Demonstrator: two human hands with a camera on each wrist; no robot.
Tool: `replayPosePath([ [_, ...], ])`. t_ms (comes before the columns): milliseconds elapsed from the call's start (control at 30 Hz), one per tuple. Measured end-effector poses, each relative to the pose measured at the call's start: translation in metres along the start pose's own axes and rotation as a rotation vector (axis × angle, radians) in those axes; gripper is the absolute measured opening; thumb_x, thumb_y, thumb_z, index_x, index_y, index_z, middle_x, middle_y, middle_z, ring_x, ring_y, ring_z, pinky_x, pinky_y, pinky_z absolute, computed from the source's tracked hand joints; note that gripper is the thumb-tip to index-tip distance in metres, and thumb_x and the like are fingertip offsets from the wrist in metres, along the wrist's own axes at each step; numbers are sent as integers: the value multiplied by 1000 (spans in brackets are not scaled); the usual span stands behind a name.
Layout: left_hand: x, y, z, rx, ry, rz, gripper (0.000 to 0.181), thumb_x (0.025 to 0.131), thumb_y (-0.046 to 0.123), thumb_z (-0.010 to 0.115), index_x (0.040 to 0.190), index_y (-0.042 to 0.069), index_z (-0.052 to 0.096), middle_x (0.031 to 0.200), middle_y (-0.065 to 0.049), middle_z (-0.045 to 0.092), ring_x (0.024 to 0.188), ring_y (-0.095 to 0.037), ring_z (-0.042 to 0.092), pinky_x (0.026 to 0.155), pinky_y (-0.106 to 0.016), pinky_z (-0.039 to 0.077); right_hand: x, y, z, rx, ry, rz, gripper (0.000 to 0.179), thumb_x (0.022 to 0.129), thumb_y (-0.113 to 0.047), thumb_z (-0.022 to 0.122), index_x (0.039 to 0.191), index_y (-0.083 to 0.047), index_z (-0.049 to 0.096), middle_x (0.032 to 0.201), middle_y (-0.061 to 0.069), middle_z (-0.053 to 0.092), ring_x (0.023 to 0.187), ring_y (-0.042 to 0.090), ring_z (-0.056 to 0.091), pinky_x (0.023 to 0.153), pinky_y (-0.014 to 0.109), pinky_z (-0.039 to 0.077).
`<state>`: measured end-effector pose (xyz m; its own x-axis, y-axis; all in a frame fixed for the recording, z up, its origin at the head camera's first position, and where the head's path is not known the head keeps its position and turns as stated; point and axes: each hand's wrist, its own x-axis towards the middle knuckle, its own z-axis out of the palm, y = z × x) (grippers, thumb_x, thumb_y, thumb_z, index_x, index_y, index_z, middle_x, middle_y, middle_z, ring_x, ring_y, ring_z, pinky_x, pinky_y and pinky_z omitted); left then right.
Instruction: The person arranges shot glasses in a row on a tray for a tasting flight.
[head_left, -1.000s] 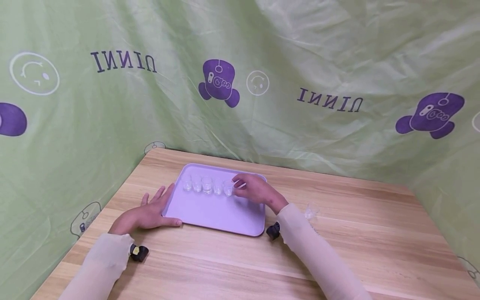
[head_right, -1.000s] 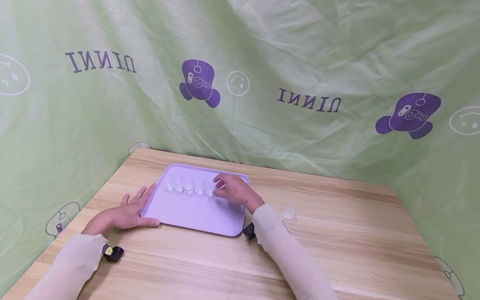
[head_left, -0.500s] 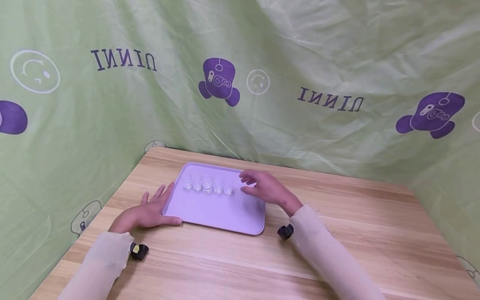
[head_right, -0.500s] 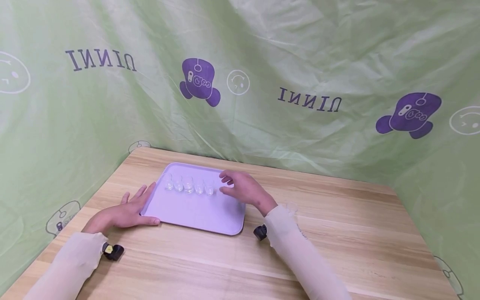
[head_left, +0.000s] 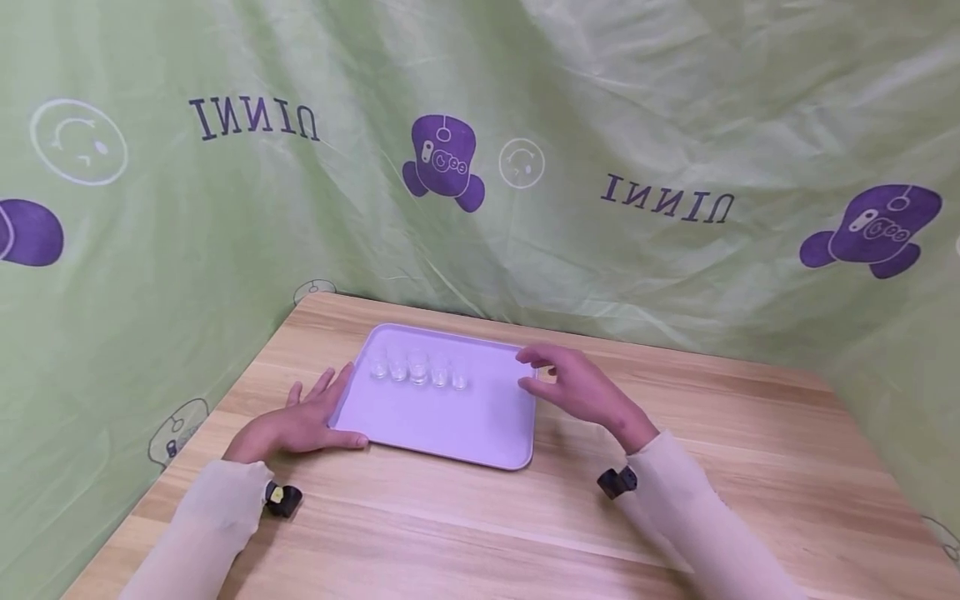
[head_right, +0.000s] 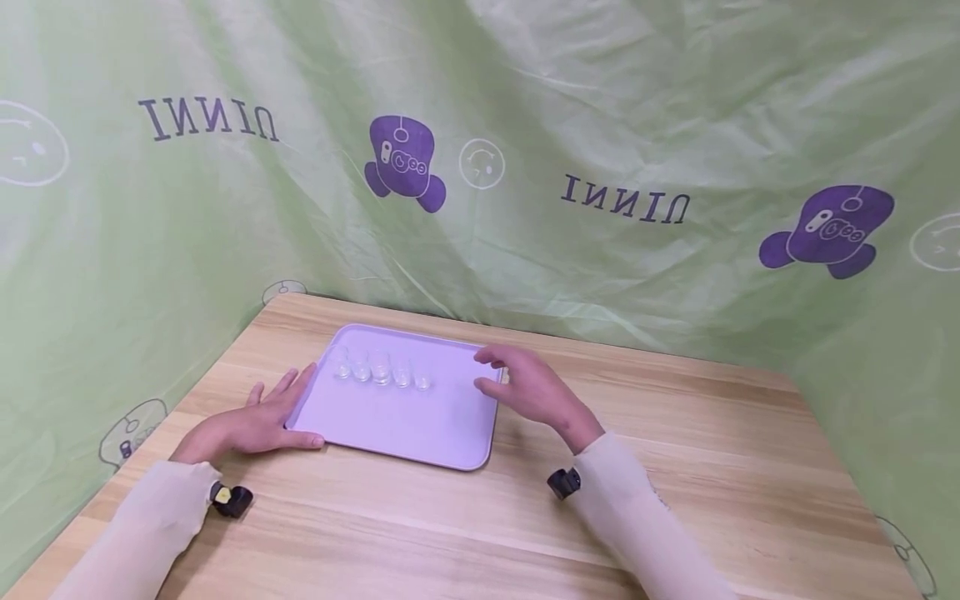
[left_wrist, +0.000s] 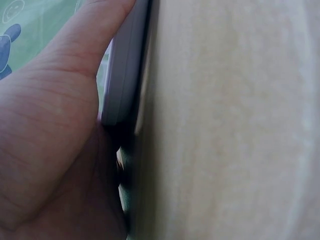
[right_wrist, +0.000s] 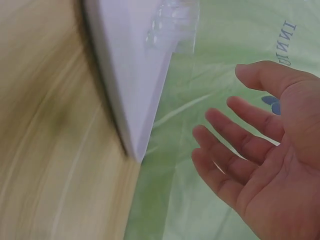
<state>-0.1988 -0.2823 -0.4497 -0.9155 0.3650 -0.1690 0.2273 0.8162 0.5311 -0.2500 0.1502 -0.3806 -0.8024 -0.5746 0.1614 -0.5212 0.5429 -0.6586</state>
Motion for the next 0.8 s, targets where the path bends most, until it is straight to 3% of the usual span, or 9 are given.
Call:
replayPosePath([
  [200, 0, 3, -1, 7, 1, -2, 129, 85, 63, 75, 162, -2, -6, 168, -28, 2, 152, -48, -8, 110, -71, -16, -25, 9, -13, -88, 52, 8, 40, 98, -21, 73, 134, -5, 66, 135, 7, 66, 130, 30, 57, 105, 55, 45],
  [467, 1, -3, 2, -9, 11, 6, 130, 84, 65, 75, 162, 0, -7, 168, -27, 0, 152, -48, -10, 110, -70, -19, -51, 23, -25, -116, 92, 66, 45, 96, -18, 76, 137, -6, 63, 139, 8, 63, 134, 30, 53, 110, 53, 41],
  [600, 1, -5, 4, -1, 13, 0, 130, 84, 66, 74, 163, 2, -8, 170, -23, -2, 153, -45, -11, 111, -69, -20, -61, 30, -30, -125, 104, 84, 46, 96, -18, 76, 138, -5, 63, 139, 9, 63, 134, 32, 53, 109, 55, 41],
  [800, 1, 2, 0, -18, 9, 24, 128, 85, 61, 76, 162, -2, -6, 168, -27, -1, 152, -50, -10, 109, -73, -18, -82, 41, -36, -106, 100, 137, 48, 98, -23, 74, 139, -3, 61, 138, 12, 62, 128, 38, 56, 101, 61, 45],
])
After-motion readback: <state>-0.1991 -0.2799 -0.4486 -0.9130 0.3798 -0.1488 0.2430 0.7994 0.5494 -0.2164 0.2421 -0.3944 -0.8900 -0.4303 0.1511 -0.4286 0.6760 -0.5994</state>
